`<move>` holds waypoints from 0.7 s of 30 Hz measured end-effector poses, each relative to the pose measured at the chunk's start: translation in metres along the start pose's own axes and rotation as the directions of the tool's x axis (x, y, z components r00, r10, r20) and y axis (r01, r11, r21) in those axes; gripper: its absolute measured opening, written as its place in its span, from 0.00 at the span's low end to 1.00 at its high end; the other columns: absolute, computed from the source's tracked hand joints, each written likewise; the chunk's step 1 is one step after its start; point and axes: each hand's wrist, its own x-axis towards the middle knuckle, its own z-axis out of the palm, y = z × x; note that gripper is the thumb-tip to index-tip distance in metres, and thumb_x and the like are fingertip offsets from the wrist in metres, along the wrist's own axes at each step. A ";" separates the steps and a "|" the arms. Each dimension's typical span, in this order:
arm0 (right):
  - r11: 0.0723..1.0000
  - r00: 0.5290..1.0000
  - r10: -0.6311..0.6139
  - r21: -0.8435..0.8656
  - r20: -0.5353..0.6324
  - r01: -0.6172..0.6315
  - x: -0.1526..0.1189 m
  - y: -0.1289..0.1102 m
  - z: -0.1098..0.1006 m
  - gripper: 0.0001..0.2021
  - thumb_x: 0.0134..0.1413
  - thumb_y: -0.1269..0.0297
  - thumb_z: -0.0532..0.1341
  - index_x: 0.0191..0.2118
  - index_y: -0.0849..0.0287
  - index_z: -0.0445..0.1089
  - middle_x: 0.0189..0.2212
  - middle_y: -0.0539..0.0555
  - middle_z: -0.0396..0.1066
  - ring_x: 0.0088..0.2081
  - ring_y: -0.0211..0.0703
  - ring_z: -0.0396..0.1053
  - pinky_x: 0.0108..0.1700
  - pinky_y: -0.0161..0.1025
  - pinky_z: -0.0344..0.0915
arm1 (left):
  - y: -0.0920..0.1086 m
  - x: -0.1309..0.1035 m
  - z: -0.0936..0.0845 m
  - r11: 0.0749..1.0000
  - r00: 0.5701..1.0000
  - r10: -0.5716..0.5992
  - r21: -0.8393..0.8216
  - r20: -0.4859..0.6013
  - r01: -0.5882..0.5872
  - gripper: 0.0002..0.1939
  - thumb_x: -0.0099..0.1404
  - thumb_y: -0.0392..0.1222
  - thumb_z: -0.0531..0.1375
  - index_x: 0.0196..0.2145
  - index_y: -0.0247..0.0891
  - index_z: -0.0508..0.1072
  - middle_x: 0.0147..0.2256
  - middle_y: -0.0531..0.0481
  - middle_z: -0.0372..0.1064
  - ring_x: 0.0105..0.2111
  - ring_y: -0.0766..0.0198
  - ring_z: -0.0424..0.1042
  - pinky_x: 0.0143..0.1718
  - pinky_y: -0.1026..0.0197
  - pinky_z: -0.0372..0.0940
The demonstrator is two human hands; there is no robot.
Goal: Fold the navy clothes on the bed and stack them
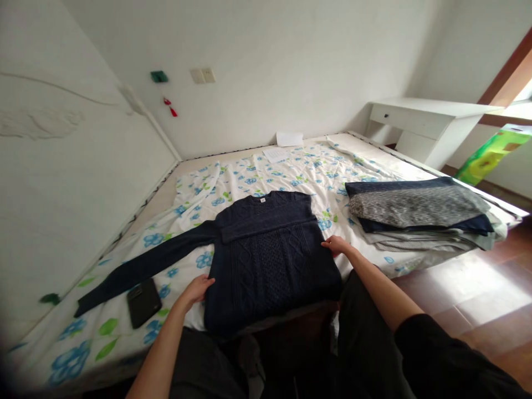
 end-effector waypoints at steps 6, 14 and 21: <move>0.983 0.992 0.092 -0.166 0.082 -0.078 -0.019 0.007 -0.017 0.29 0.70 0.42 0.68 0.24 0.58 0.68 0.15 0.47 0.62 0.17 0.35 0.60 0.25 0.33 0.62 | -0.013 -0.042 0.006 0.998 0.997 -0.068 0.009 0.021 0.068 0.16 0.56 0.49 0.73 0.26 0.41 0.70 0.22 0.50 0.74 0.32 0.51 0.80 0.30 0.58 0.71; 0.966 0.902 0.183 -0.242 0.390 -0.092 -0.038 0.003 -0.022 0.30 0.61 0.40 0.75 0.24 0.61 0.70 0.18 0.50 0.66 0.19 0.33 0.60 0.23 0.30 0.57 | -0.009 -0.073 -0.003 0.984 0.955 -0.154 -0.045 0.255 0.171 0.35 0.40 0.68 0.79 0.34 0.40 0.75 0.33 0.48 0.81 0.34 0.56 0.81 0.33 0.62 0.71; 0.918 0.871 0.252 -0.388 0.423 -0.077 -0.041 0.018 -0.033 0.27 0.62 0.51 0.75 0.21 0.58 0.63 0.18 0.46 0.59 0.20 0.32 0.54 0.24 0.31 0.52 | -0.028 -0.069 -0.013 0.985 0.910 -0.174 0.048 0.377 0.168 0.33 0.36 0.60 0.80 0.33 0.42 0.73 0.29 0.51 0.77 0.28 0.60 0.77 0.26 0.64 0.69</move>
